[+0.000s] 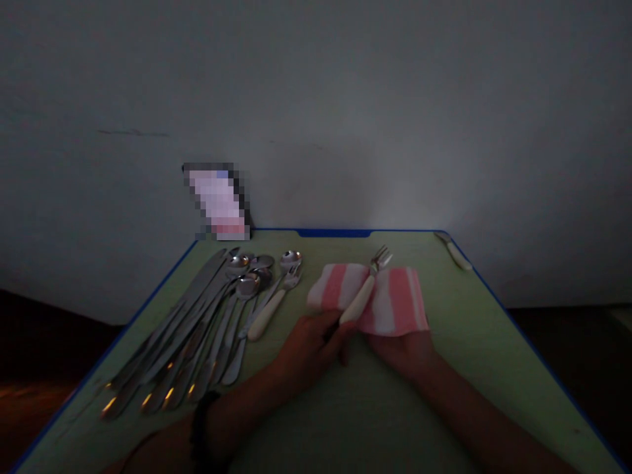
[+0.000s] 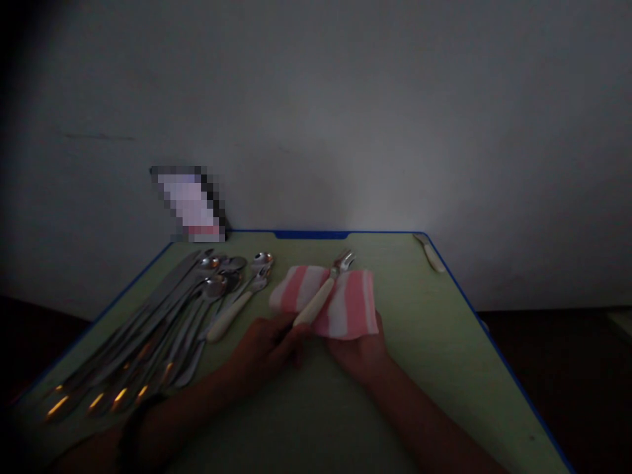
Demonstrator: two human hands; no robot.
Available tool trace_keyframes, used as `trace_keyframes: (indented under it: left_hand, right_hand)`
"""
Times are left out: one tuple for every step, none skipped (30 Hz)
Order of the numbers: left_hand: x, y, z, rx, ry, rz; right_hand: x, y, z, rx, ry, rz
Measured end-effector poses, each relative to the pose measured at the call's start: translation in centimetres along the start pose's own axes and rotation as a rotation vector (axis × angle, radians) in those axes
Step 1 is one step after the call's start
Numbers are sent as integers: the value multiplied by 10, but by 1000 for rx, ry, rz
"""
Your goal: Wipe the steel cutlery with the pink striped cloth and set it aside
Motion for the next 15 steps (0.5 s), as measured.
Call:
trace_keyframes:
  left_hand:
    - [2,0,1,3,-10,16]
    - [4,0,1,11,-24,29]
    - [6,0,2,21,-42,36]
    - [7,0,2,35,-60,40]
    - [8,0,2,49,-75,42]
    - [9,0,3,63,-83,48]
    - [10,1,3,73,-86,56]
    - [11,1,3,80,-85,66]
    - [12,1,3,84,-84,76]
    - [13,1,2,85,-86,82]
    - [13,1,2,86,-90,82]
    - [13,0,1,92,-99,78]
    - [13,0,0,105,-111,72]
    - [12,0,-2,123,-124,65]
    - [12,0,-3,143,-135,60]
  right_hand:
    - [5,2,-4,9,25,34]
    - [9,4,-8,26,62,66]
    - [13,6,-13,48,104,91]
    - [15,7,-17,66,143,108]
    - [17,9,-20,76,173,115]
    - [17,9,-22,79,189,115]
    - [18,10,-22,76,196,112]
    - [18,10,-22,73,201,112]
    - [18,10,-22,69,207,114]
    - [18,10,-22,66,213,112]
    - [17,10,-21,59,217,103]
    - [16,9,-20,49,216,82]
    - [13,8,-19,35,213,45]
    - [10,7,-17,22,207,0]
    - [6,5,-16,13,203,-45]
Point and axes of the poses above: each hand's wrist, its own y-axis away from the middle knuckle, its own x-axis out of the palm, z = x × y, the point moved 8 cm from there along -y, towards the middle knuckle, and after that the axes turned 8 degrees about -z, right-handed, at the moved point
